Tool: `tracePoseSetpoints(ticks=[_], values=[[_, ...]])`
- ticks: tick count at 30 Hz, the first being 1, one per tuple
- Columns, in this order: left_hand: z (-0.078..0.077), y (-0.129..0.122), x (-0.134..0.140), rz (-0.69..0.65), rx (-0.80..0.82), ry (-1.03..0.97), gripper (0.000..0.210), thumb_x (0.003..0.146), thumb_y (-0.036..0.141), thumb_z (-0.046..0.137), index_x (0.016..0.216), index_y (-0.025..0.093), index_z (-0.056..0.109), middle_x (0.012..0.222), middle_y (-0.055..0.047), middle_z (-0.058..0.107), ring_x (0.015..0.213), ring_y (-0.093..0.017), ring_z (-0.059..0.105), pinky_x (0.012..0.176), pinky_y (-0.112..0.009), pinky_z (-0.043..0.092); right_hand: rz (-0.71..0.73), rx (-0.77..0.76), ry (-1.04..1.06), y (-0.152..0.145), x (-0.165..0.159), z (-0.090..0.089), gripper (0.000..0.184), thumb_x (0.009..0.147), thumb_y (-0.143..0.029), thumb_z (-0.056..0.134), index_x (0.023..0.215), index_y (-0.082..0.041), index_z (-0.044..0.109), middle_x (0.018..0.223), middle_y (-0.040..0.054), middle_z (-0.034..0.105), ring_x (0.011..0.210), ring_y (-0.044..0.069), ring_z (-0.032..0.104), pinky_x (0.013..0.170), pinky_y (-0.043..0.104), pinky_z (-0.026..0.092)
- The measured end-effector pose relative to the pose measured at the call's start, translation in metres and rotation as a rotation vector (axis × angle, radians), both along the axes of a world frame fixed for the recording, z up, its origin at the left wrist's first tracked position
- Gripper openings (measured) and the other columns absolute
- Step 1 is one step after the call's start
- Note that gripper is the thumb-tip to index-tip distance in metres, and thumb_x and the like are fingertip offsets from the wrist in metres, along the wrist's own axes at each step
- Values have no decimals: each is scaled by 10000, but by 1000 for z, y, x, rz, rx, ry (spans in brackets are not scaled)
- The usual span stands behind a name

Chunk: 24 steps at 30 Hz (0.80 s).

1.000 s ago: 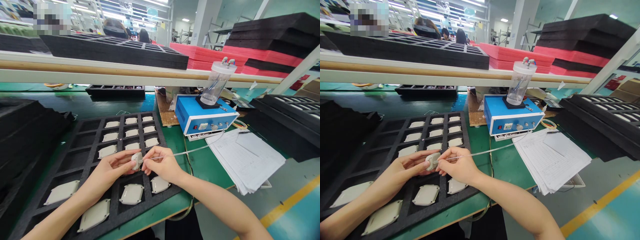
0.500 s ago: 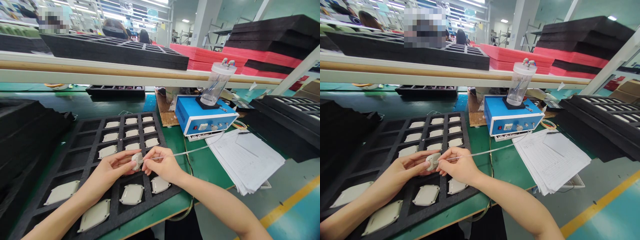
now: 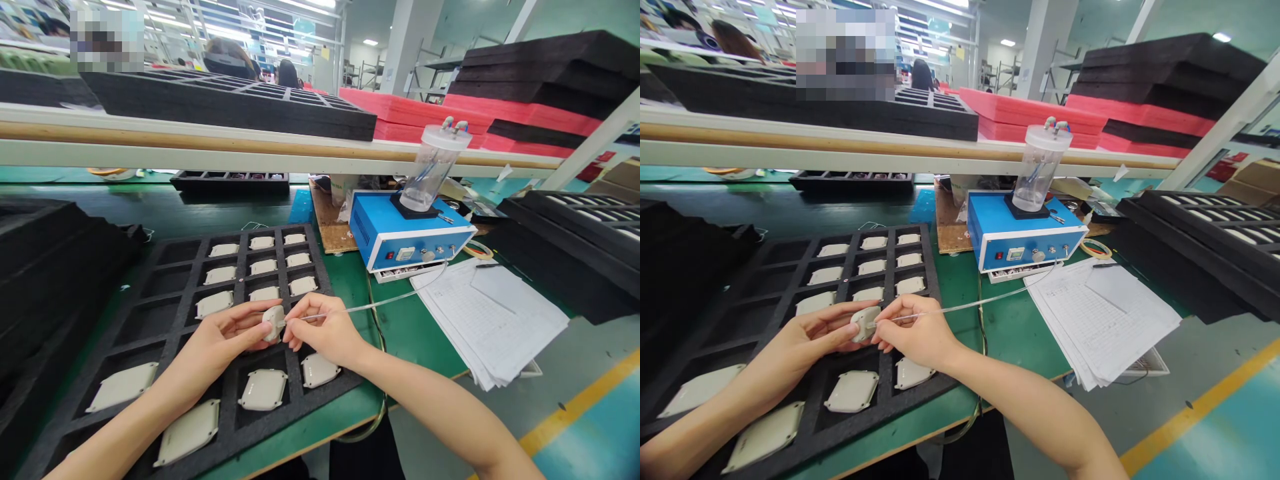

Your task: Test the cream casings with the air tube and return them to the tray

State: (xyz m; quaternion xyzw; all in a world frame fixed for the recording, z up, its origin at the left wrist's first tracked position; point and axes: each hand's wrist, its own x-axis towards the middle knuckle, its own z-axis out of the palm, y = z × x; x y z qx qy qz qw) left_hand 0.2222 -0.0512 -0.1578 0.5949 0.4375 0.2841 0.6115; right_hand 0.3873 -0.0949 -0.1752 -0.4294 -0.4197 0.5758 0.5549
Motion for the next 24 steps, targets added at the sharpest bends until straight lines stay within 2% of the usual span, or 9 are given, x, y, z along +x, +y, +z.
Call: tracePoseSetpoints(ticks=[3, 8, 15, 24], values=[[1, 0, 0, 16, 21, 18, 462, 656, 437, 740, 1055, 208, 687, 957, -80, 749, 878, -280, 698, 749, -347, 591, -1, -1, 0, 0, 0, 0, 62, 617, -148, 624, 662, -149, 582, 525, -26, 626, 446, 88, 572, 464, 211, 501], [-2, 4, -3, -33, 20, 30, 497, 652, 452, 738, 1084, 212, 680, 955, -89, 749, 894, -299, 694, 767, -379, 587, -1, -4, -1, 0, 0, 0, 81, 615, -156, 645, 662, -149, 579, 525, -26, 625, 446, 89, 571, 463, 212, 501], [-3, 3, -3, -27, 22, 34, 468, 681, 439, 720, 1086, 211, 669, 973, -81, 745, 882, -269, 696, 756, -342, 587, 4, 2, 4, 0, 0, 0, 71, 626, -147, 636, 667, -146, 578, 529, -25, 626, 445, 85, 572, 463, 205, 502], [-1, 3, -1, -5, 32, 51, 493, 655, 466, 727, 1076, 213, 679, 949, -81, 749, 877, -288, 698, 750, -370, 594, 3, -5, -2, 0, 0, 0, 89, 618, -162, 650, 669, -150, 579, 530, -25, 626, 450, 91, 573, 466, 214, 503]])
